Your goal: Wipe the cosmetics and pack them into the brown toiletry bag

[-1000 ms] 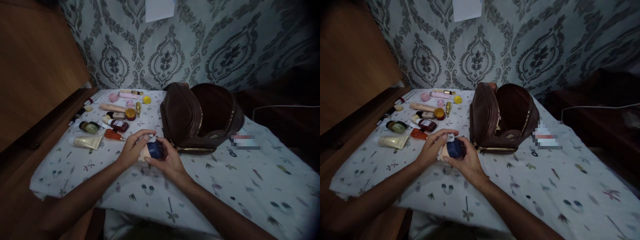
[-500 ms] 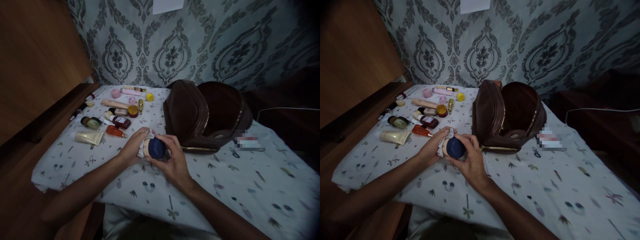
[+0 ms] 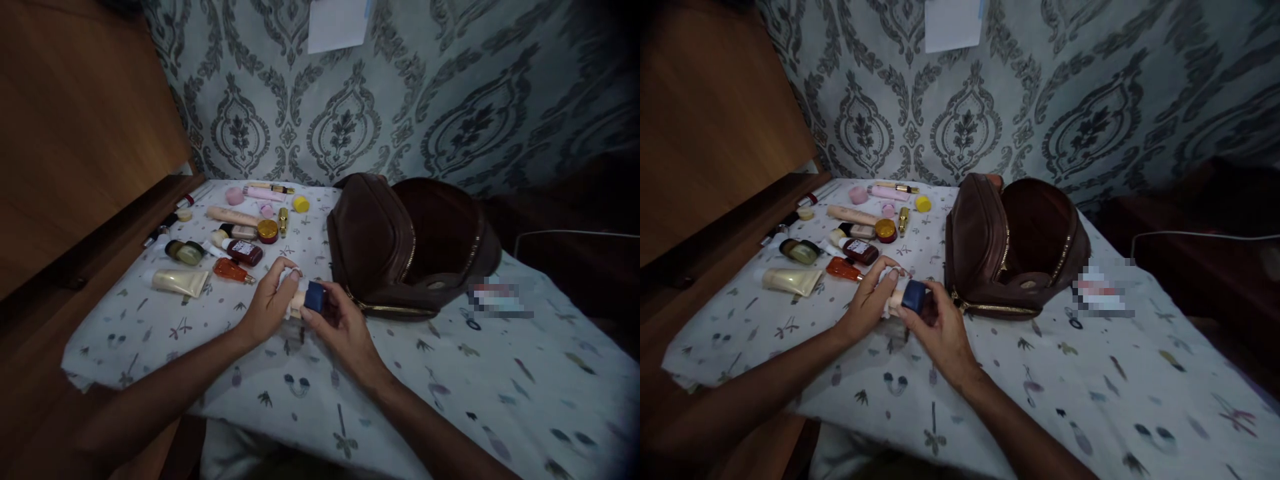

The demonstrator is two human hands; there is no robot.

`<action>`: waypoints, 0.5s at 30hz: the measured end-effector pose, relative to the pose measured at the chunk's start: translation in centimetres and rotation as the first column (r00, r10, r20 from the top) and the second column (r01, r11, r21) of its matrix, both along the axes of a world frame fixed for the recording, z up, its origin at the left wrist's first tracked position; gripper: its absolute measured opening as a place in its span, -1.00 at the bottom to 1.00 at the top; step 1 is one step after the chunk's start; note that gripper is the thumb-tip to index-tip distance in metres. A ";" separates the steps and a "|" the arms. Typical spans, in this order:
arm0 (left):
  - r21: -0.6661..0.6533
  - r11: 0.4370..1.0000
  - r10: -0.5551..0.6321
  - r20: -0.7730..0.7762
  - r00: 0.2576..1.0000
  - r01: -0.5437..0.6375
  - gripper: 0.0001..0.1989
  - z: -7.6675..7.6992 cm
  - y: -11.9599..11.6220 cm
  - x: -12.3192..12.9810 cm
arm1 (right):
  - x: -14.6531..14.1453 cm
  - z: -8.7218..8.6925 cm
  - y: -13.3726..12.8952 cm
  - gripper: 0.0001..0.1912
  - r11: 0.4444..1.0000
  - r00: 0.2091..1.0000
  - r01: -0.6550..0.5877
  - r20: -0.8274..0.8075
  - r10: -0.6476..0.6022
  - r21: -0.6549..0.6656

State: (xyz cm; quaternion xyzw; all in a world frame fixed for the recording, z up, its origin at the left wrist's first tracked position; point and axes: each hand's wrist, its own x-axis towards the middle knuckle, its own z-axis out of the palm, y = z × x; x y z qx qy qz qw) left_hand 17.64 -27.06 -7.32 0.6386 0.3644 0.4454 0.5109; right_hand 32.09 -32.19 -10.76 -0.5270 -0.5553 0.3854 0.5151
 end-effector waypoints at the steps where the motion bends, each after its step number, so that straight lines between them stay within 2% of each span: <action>1: -0.036 0.999 -0.003 0.016 1.000 0.003 -0.78 0.0 0.2 0.0 | 0.0 -0.1 0.0 -0.53 1.000 1.000 -0.003 -0.007 0.003 0.016; 4: -0.194 0.981 -0.001 0.099 0.995 0.020 -0.77 -0.2 0.8 0.3 | 0.3 -0.4 0.0 -0.45 0.995 0.999 -0.012 0.043 0.007 0.103; 6: -0.316 0.948 0.004 0.156 0.988 0.046 -0.75 -0.1 1.1 0.4 | 0.5 -0.5 -0.1 -0.42 0.979 0.988 -0.008 0.152 -0.023 0.202; 9: -0.459 0.885 0.029 0.217 0.976 0.076 -0.72 0.2 1.3 0.6 | 0.8 -0.2 -0.3 -0.48 0.943 0.945 -0.033 0.317 -0.078 0.332; 12: -0.524 0.851 0.108 0.251 0.962 0.041 -0.70 0.5 1.4 0.7 | 0.8 0.1 -0.3 -0.51 0.914 0.929 -0.046 0.353 -0.109 0.403; 15: -0.502 0.865 0.153 0.270 0.951 0.004 -0.70 0.4 1.4 0.7 | 0.7 -0.1 -0.2 -0.47 0.924 0.953 -0.042 0.293 -0.077 0.381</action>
